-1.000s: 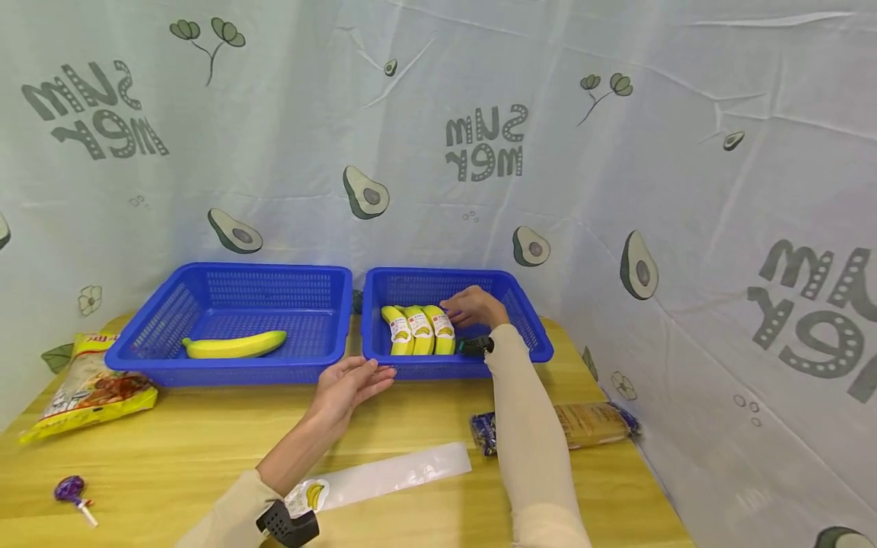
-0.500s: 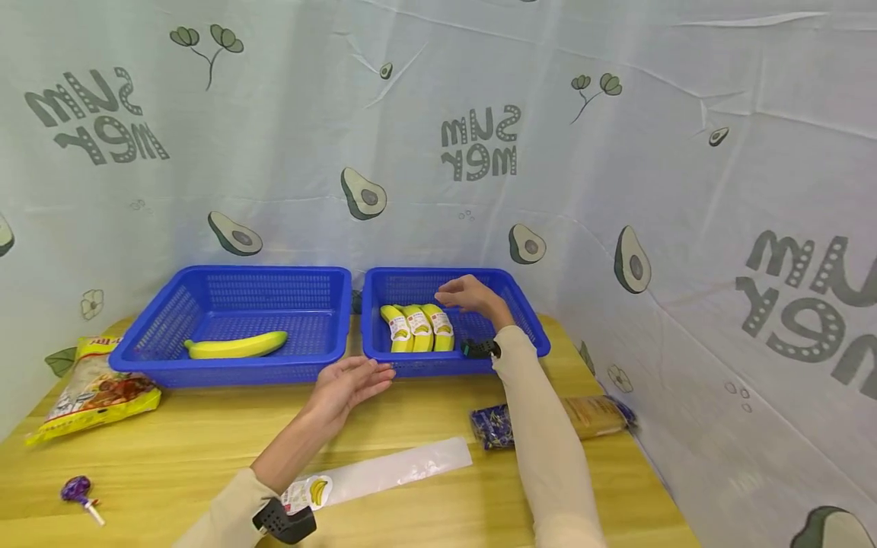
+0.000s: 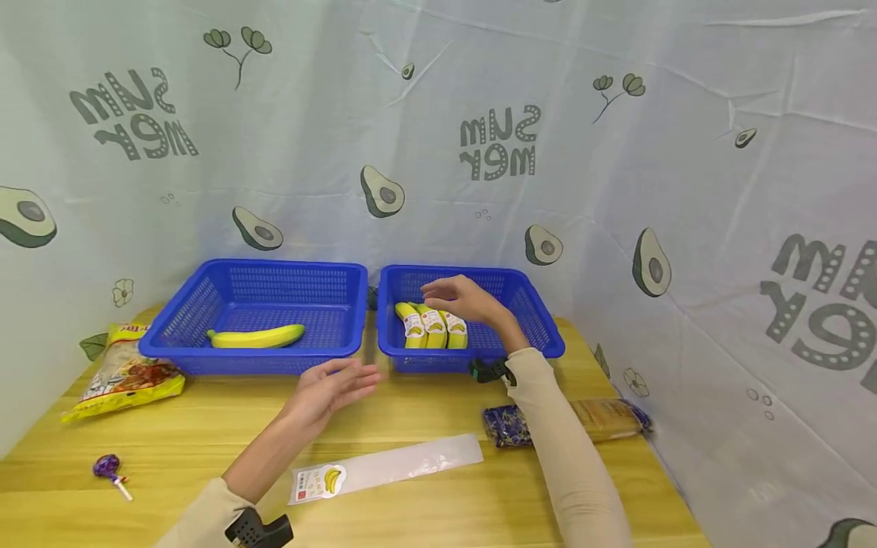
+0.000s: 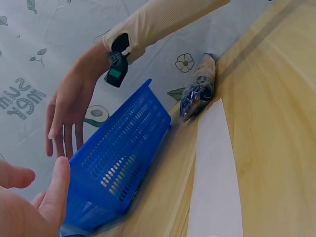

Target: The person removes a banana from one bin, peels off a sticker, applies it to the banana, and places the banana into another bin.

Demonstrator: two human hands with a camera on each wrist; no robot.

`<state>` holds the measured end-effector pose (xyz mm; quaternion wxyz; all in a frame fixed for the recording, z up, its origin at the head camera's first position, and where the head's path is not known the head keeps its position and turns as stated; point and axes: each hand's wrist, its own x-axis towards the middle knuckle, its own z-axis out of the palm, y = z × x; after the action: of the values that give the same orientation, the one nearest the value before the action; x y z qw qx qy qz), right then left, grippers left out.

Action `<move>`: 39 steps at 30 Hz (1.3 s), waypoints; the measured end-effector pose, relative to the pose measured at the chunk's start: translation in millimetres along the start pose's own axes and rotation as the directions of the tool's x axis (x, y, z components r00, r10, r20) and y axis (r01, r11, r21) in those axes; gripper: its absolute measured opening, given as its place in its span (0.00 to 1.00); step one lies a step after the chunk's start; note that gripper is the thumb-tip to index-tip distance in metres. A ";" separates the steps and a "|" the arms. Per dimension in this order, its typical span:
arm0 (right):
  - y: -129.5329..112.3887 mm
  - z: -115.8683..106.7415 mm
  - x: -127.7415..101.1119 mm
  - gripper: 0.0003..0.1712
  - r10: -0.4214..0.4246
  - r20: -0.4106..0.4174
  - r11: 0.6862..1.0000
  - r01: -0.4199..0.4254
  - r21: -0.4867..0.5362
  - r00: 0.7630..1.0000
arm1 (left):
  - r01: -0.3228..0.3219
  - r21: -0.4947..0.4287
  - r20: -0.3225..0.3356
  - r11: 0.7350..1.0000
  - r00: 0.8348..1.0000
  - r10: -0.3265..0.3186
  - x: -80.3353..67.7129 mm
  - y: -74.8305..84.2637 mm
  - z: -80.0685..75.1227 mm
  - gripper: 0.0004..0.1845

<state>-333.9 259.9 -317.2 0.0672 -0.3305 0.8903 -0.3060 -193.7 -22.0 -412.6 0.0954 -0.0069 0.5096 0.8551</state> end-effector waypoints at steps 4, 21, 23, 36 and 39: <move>-17.6 8.0 1.4 0.24 -0.081 0.013 0.997 0.081 0.003 0.997 | -0.024 0.020 -0.039 1.000 0.999 0.025 -4.3 8.4 -9.9 0.11; -63.4 46.0 33.4 0.21 -0.220 0.081 0.974 0.215 0.075 0.972 | -0.072 0.018 -0.160 0.997 0.984 0.074 -8.2 36.9 -59.7 0.21; -67.3 49.8 38.7 0.21 -0.230 0.091 0.972 0.225 0.062 0.969 | -0.080 0.011 -0.172 0.997 0.982 0.080 -8.8 41.2 -67.4 0.22; -96.5 62.4 89.2 0.22 -0.247 0.193 0.965 0.224 0.134 0.949 | -0.097 0.008 -0.225 0.995 0.970 0.097 -15.8 57.6 -114.9 0.27; -100.9 66.4 100.1 0.23 -0.258 0.208 0.960 0.227 0.163 0.943 | -0.086 0.009 -0.244 0.996 0.966 0.086 -19.5 61.9 -123.8 0.27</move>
<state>-334.6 103.7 -302.8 0.1531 -0.4652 0.8060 -0.3325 -195.6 -161.7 -416.1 -0.0052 -0.0901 0.5164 0.8516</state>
